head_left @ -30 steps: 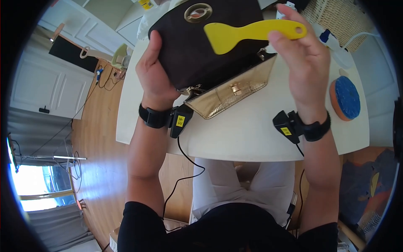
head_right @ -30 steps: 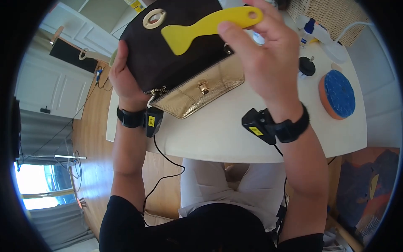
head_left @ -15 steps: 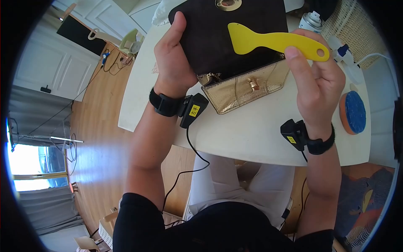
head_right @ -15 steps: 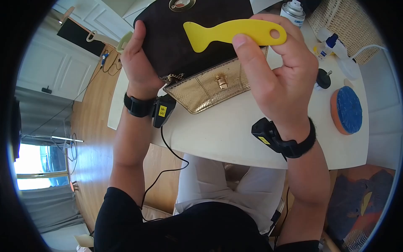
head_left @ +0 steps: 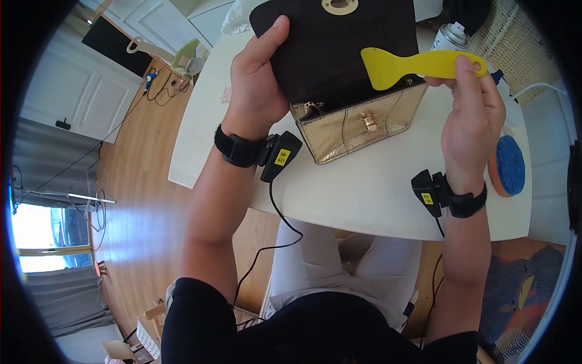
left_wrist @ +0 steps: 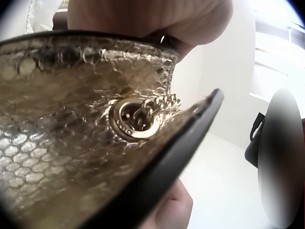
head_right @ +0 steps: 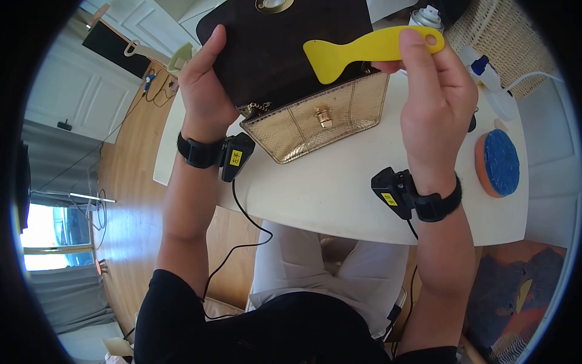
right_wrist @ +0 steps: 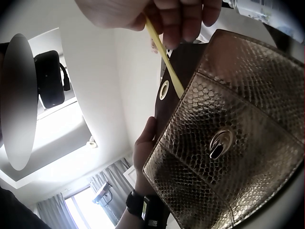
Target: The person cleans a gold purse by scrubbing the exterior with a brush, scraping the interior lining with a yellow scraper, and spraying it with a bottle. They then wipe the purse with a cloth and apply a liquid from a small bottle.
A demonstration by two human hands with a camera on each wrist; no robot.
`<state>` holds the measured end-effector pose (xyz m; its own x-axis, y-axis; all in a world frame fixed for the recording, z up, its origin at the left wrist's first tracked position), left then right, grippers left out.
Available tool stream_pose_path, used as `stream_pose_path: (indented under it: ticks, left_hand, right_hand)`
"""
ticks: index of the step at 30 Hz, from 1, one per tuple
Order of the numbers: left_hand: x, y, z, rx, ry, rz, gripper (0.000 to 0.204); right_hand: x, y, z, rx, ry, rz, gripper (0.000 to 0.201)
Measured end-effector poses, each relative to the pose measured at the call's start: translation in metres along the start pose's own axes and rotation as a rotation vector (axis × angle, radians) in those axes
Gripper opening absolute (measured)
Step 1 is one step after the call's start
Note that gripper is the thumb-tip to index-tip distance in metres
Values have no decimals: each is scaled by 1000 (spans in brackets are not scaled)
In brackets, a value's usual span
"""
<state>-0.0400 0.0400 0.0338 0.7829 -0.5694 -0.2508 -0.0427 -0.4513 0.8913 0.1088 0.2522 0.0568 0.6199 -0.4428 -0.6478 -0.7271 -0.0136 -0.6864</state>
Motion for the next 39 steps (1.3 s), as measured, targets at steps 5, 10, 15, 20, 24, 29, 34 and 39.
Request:
stream_pose_path:
  ticks: [5, 10, 15, 20, 24, 29, 34, 39]
  left_hand:
    - [3, 3, -2, 77, 33, -11, 41]
    - [-1, 3, 15, 135, 3, -110, 45]
    - [1, 7, 11, 187, -64, -141, 48]
    - [4, 9, 2, 125, -100, -182, 54]
    - [4, 10, 3, 93, -66, -178, 55]
    - [2, 9, -1, 136, -167, -197, 56]
    - [5, 10, 6, 86, -60, -191, 57]
    - [7, 10, -19, 273, -231, -148, 58]
  right_hand:
    - [0, -2, -3, -35, -31, 5, 23]
    - [12, 0, -37, -51, -130, -53, 23]
    - [10, 2, -27, -68, -137, -124, 25]
    - [27, -1, -59, 77, -222, -223, 28]
    - [20, -3, -52, 156, -145, -143, 31]
    - [31, 1, -66, 186, -176, -131, 29]
    - [18, -6, -49, 171, -132, -135, 26]
    - [24, -5, -62, 139, -182, -64, 20]
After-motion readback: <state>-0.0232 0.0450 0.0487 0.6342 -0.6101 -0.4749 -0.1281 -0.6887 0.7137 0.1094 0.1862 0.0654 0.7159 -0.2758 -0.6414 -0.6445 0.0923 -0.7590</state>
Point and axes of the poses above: each hand's wrist, its own x-axis away from the middle knuckle, its own z-axis out of the back of the hand, y = z × x, the point moved 8 cm from there along -x, towards the middle knuckle, and after that the axes turned 14 degrees about -x, right-handed, at the moved point
